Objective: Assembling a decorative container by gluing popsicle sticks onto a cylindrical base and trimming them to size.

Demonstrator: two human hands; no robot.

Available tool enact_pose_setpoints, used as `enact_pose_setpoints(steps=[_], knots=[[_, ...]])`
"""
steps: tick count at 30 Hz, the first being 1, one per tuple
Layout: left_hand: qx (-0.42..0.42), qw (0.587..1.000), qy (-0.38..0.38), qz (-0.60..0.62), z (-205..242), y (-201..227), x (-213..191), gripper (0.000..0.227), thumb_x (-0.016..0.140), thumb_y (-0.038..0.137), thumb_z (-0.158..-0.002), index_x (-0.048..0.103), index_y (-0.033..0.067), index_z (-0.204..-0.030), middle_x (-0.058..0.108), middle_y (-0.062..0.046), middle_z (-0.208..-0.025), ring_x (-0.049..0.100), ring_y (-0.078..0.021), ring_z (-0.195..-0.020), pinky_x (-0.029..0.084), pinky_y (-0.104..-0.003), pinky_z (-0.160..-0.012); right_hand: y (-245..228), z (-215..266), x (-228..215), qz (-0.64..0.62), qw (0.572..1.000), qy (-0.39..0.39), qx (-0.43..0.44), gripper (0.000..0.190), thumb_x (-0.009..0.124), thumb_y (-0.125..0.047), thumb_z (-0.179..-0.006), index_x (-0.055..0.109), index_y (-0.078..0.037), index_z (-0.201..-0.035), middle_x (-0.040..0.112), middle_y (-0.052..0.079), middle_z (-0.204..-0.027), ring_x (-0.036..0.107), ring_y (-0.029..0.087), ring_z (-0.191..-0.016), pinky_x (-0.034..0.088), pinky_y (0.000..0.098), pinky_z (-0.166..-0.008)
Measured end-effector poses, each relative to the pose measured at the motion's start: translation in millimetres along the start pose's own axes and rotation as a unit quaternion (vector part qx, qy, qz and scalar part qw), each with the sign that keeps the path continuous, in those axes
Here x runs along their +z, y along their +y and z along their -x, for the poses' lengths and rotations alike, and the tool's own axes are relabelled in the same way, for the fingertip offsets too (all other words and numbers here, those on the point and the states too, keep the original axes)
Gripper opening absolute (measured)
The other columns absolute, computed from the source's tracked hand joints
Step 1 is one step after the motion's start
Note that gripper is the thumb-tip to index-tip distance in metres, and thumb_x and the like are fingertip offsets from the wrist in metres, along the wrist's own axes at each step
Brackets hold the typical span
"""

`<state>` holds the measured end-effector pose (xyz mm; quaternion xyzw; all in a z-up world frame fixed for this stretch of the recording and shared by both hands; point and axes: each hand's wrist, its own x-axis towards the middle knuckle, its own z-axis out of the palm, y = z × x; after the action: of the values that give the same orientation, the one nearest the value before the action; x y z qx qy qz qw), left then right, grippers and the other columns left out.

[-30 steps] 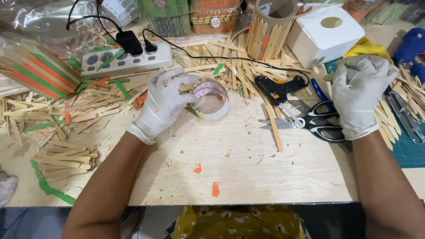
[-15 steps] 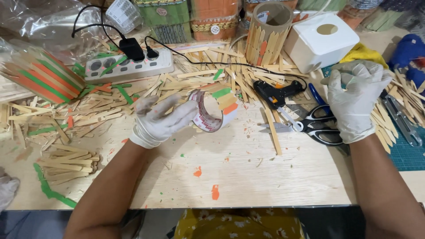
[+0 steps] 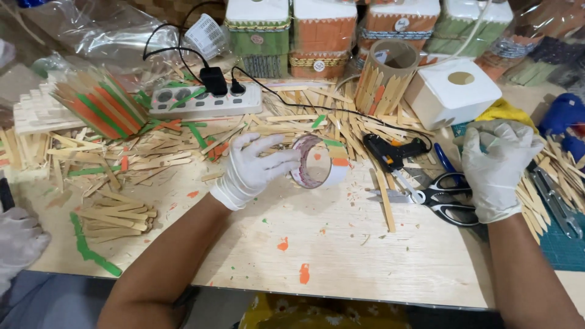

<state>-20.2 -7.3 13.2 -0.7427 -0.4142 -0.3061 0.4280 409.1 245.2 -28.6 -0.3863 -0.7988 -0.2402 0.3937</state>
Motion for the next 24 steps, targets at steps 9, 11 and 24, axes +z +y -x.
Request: enact_pose_setpoints(steps=[9,11,24], knots=[[-0.022,0.997,-0.063,0.041,25.5,1.0,13.2,0.042,0.063,0.009,-0.108,0.059,0.0429,-0.133,0.066,0.024,-0.133,0.061,-0.0142,-0.126,0.029,-0.038,-0.105,4.4,3.3,-0.8,0.018,0.999,0.028,-0.033,0.01,0.09,-0.014,-0.105,0.086,-0.006,-0.108,0.081,0.005,-0.118,0.063,0.036,-0.123,0.035,0.0471,-0.1],[-0.015,0.997,-0.068,0.035,25.5,0.2,10.7,0.039,0.061,0.011,-0.109,0.059,0.0407,-0.134,0.067,0.023,-0.133,0.061,-0.015,-0.126,0.031,-0.037,-0.103,5.8,5.2,1.1,0.036,0.998,0.028,-0.042,0.01,0.088,-0.017,-0.109,0.086,-0.009,-0.104,0.08,0.001,-0.116,0.063,0.033,-0.12,0.035,0.0451,-0.1],[-0.065,0.975,-0.168,0.129,-21.5,26.8,-5.2,0.039,0.057,0.01,-0.063,0.066,0.0299,-0.095,0.068,0.015,-0.104,0.061,-0.0198,-0.114,0.036,-0.043,-0.087,4.2,6.2,0.7,-0.02,0.999,-0.003,-0.031,0.023,0.084,-0.012,-0.12,0.085,-0.003,-0.099,0.076,0.01,-0.104,0.067,0.032,-0.109,0.051,0.0421,-0.096]])
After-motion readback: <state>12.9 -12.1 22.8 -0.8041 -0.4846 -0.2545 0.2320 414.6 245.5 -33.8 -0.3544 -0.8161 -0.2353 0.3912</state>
